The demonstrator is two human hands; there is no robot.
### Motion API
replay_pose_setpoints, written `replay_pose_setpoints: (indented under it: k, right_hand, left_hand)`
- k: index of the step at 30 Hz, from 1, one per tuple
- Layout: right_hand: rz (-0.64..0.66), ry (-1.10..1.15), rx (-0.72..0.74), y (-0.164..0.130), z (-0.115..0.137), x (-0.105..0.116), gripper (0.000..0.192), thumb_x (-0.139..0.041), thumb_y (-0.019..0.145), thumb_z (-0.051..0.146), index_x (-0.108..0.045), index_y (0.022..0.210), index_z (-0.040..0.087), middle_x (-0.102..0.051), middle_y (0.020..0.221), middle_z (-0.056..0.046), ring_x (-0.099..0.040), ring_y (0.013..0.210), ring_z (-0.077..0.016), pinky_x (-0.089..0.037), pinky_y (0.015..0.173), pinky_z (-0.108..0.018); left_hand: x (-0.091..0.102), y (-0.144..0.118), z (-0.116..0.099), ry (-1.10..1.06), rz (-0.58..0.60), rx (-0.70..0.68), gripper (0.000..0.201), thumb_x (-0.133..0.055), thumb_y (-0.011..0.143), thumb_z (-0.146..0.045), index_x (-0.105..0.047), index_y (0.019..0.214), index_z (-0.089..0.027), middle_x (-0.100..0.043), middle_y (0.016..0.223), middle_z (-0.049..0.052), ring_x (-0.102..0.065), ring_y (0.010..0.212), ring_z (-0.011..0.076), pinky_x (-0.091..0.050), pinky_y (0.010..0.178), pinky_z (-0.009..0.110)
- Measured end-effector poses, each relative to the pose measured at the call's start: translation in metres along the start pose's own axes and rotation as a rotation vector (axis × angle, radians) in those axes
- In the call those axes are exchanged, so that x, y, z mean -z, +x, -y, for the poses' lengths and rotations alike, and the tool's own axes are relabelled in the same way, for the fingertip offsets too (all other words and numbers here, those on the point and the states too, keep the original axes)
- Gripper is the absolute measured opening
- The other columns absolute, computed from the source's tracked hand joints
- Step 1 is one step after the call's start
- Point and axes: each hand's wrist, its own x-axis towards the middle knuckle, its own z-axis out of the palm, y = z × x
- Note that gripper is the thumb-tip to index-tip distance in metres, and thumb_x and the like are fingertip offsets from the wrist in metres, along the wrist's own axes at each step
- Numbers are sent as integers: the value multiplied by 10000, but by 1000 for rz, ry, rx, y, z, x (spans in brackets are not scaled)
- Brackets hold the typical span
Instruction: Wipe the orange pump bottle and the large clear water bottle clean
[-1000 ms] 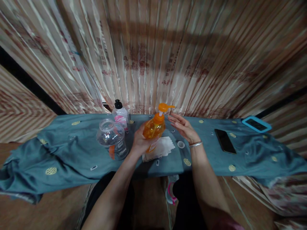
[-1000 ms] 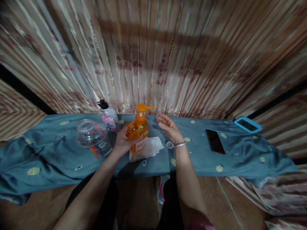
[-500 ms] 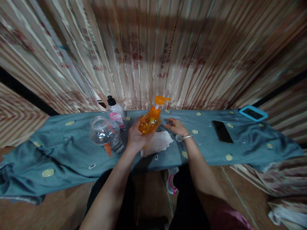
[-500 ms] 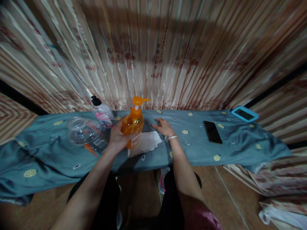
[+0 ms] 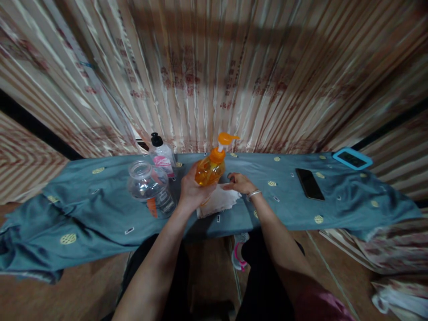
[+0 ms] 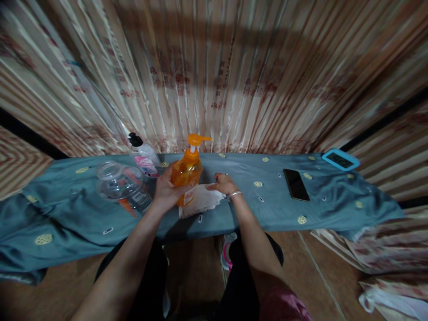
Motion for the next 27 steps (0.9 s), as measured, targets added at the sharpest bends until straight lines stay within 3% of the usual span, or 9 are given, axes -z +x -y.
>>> replay_pose_setpoints:
  k: [7,14,21,27]
  right_hand:
    - [123,105,42,2,1,-9,240,-737,929,349,-653,791,171,-630,729,52,-601,637,-120,-528,633,-283]
    - [130,392,73,-4,5,-7,273,-715,949,280,-587,733,173,-537,659,85,-513,547,-84,-459,535,-228]
    - [-29,804,75,-17,3,20,284,-706,953,274,-562,728,179,-522,626,96,-459,480,-65,-383,456,-197]
    - [-246,1199,220,-43,25,56,200,-779,857,316,-637,813,182,-618,665,73,-534,506,-81,-449,483,-215]
  left_hand:
    - [3,-1,-2,-24,-32,16,666,-867,580,-256,-662,1213,-220,-782,1117,49,-743,1038,274,-595,957,394]
    - [6,-2,-4,-47,-65,24,588,-865,573,-265,-683,1130,-219,-788,1101,39,-746,1029,272,-599,946,401]
    - [11,-3,-7,1,-59,52,627,-882,571,-298,-682,1159,-209,-782,1133,55,-737,1062,297,-580,990,452]
    - [4,-6,-2,-15,-42,75,633,-856,573,-234,-675,1179,-215,-784,1134,46,-739,1065,294,-569,1021,484]
